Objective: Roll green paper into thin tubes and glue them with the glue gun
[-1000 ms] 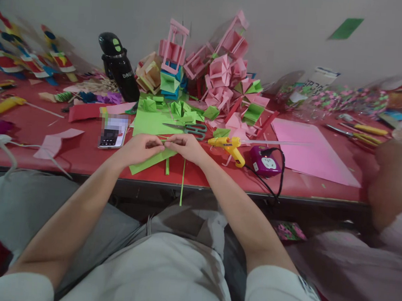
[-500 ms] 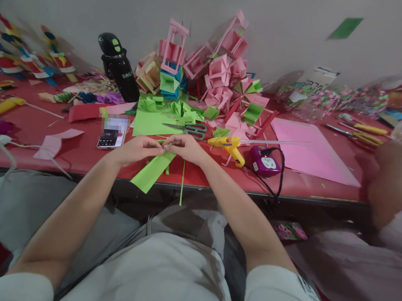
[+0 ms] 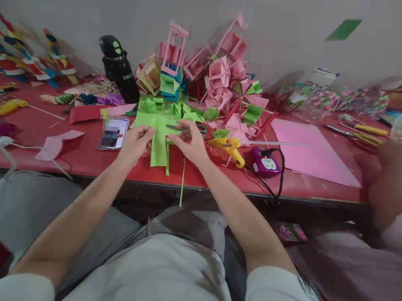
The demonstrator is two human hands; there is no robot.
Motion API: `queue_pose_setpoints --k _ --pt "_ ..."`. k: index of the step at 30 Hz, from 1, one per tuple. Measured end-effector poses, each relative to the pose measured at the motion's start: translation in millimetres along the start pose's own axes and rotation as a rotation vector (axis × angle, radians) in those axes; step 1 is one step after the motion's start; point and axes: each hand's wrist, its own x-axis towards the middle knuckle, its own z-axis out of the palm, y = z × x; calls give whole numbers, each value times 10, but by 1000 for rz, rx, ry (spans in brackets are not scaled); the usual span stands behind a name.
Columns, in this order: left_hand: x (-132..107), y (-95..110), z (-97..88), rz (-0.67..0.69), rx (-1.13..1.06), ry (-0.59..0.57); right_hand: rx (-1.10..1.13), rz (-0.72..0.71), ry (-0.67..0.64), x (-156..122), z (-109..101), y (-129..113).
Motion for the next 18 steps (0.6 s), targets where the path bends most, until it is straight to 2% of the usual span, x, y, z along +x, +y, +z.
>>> queue_pose_setpoints --k 3,5,12,15,18 --pt "43 -54 26 0 -66 66 -200 -187 106 -25 -41 -89" --pt "65 -76 51 -1 -113 75 -317 -288 97 -37 -62 -136" --pt "31 -92 132 -71 -280 106 -638 -429 -132 -98 -9 -194" --pt "-58 -111 148 -70 -265 104 -766 -427 -222 -133 16 -193" --pt "-183 -133 128 -81 -223 121 -778 -424 -298 -177 0 -186"
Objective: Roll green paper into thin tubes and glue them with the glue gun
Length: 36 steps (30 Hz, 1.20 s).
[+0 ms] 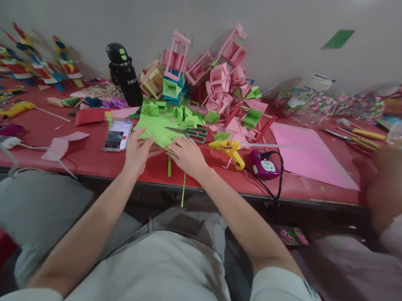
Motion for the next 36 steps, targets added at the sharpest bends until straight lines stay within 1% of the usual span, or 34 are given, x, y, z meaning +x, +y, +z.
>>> queue_pose_setpoints --k 5,7,11,14,16,17,18,21,22,24,27,30,36 --pt "-237 24 -101 4 -101 -53 68 -78 69 -147 -93 -10" --pt "-333 47 -125 -9 -109 -66 65 -80 76 -227 -139 -17" --pt "-475 82 -129 -28 -75 -128 126 -64 15 -380 -185 -11" --pt "-513 96 -109 -62 -57 -197 201 -44 -17 -450 -185 10" --pt "-516 100 -109 -62 9 -254 231 -27 -13 -475 -182 20" --pt "-516 100 -120 -24 79 -269 239 -21 -9 -483 -181 22" --pt "-517 101 -137 49 179 -264 238 -19 -5 -490 -181 20" --pt "-535 115 -219 382 567 -171 184 -19 2 -505 -176 -10" --pt "-545 123 -247 474 687 -149 154 -21 2 -508 -171 -26" --pt "-562 142 -285 570 869 -168 95 -28 -13 -505 -157 -62" --pt "-560 152 -285 607 1003 -282 37 -31 -55 -485 -136 -108" --pt "-526 130 -249 610 1017 -363 54 -20 -83 -468 -131 -123" --pt "-481 73 -231 642 978 -374 209 18 -101 -472 -132 -87"
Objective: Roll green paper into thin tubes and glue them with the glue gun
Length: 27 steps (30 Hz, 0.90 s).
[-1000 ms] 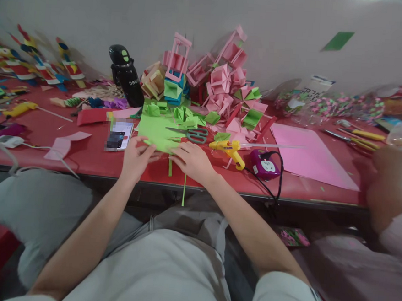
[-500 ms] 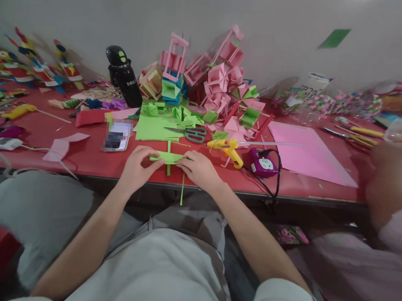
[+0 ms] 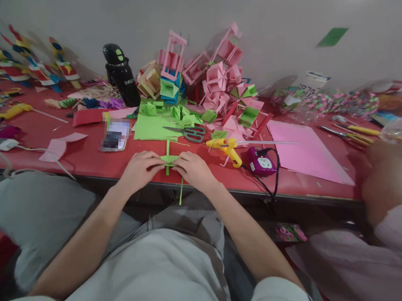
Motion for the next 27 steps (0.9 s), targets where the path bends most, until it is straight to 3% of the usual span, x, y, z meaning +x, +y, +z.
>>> queue_pose_setpoints --k 10,17,27 --pt "16 -47 27 107 13 5 16 -17 6 37 28 33" --pt "71 -89 24 157 -22 -62 -24 -36 4 15 32 90" --pt "242 -26 -228 235 114 -339 -13 -43 -39 16 -15 110"
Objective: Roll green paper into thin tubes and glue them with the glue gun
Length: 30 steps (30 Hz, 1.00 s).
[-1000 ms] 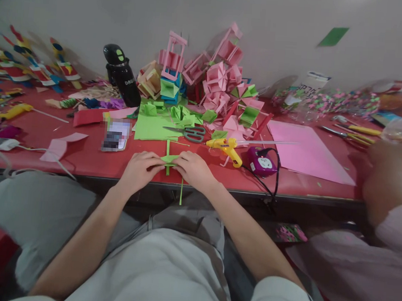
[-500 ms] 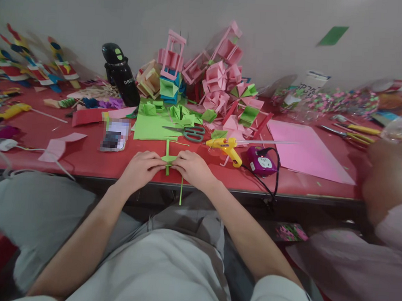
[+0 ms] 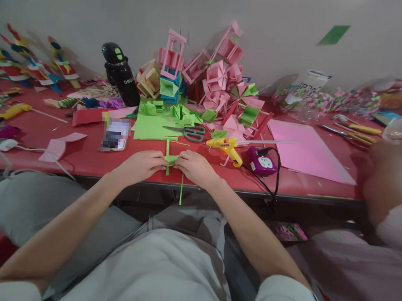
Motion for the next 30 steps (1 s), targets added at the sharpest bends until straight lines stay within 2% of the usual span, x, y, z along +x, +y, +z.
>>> queue_pose_setpoints --k 5,11,15,19,24,30 --pt "37 59 -91 18 170 -90 -29 -11 21 -6 -3 -9" --pt "45 106 -94 75 326 -100 -97 -38 -24 2 -23 -13" --pt "51 107 -131 104 357 -135 -93 -41 -50 8 -39 -3" --pt "66 82 -169 137 330 -156 10 -34 -47 19 -53 15" --pt "99 79 -186 38 230 -160 148 5 -76 67 -95 13" --pt "143 106 -231 -91 100 -163 166 108 -148 168 -164 -74"
